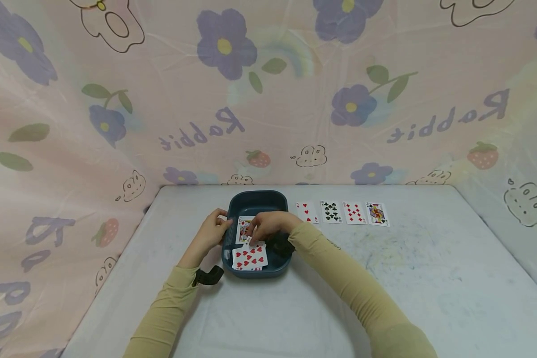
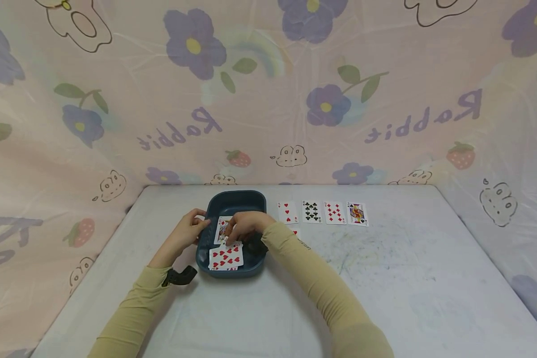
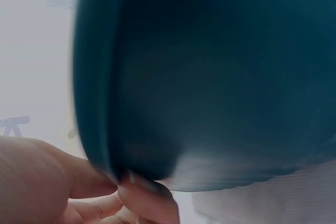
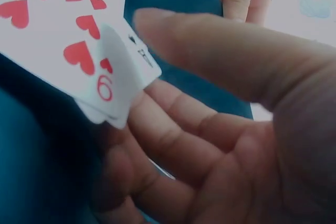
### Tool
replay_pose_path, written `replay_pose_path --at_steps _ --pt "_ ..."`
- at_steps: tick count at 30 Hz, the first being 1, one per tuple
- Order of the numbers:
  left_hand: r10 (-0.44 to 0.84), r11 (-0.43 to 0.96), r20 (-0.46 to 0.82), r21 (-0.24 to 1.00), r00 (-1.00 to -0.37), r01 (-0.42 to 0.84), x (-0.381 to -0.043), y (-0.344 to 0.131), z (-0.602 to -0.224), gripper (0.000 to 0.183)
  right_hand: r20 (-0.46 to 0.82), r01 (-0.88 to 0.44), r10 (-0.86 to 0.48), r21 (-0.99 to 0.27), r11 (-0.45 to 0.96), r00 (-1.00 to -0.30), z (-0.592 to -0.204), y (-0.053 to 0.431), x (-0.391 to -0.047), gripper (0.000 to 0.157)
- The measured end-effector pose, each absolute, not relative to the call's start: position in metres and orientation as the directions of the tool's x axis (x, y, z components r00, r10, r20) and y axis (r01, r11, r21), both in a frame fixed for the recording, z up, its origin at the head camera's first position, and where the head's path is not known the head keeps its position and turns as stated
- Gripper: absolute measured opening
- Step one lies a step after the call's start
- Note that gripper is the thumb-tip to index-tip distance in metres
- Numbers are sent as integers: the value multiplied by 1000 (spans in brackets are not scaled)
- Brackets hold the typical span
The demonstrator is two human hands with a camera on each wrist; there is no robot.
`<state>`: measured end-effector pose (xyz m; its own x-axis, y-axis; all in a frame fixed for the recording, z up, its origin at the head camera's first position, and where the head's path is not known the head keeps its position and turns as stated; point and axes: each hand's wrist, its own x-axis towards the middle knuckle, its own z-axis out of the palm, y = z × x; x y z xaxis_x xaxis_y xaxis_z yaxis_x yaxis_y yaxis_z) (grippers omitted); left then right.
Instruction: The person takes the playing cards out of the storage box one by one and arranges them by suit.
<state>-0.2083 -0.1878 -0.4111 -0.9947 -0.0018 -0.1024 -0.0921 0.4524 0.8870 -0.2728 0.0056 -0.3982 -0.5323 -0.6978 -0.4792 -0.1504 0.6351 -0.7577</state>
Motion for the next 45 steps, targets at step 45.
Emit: replay_pose_path --at_steps 45 --pt "-4 454 -89 887 -996 -81 -205 -186 -409 30 -168 -84 -573 -918 387 -802 -382 50 -280 15"
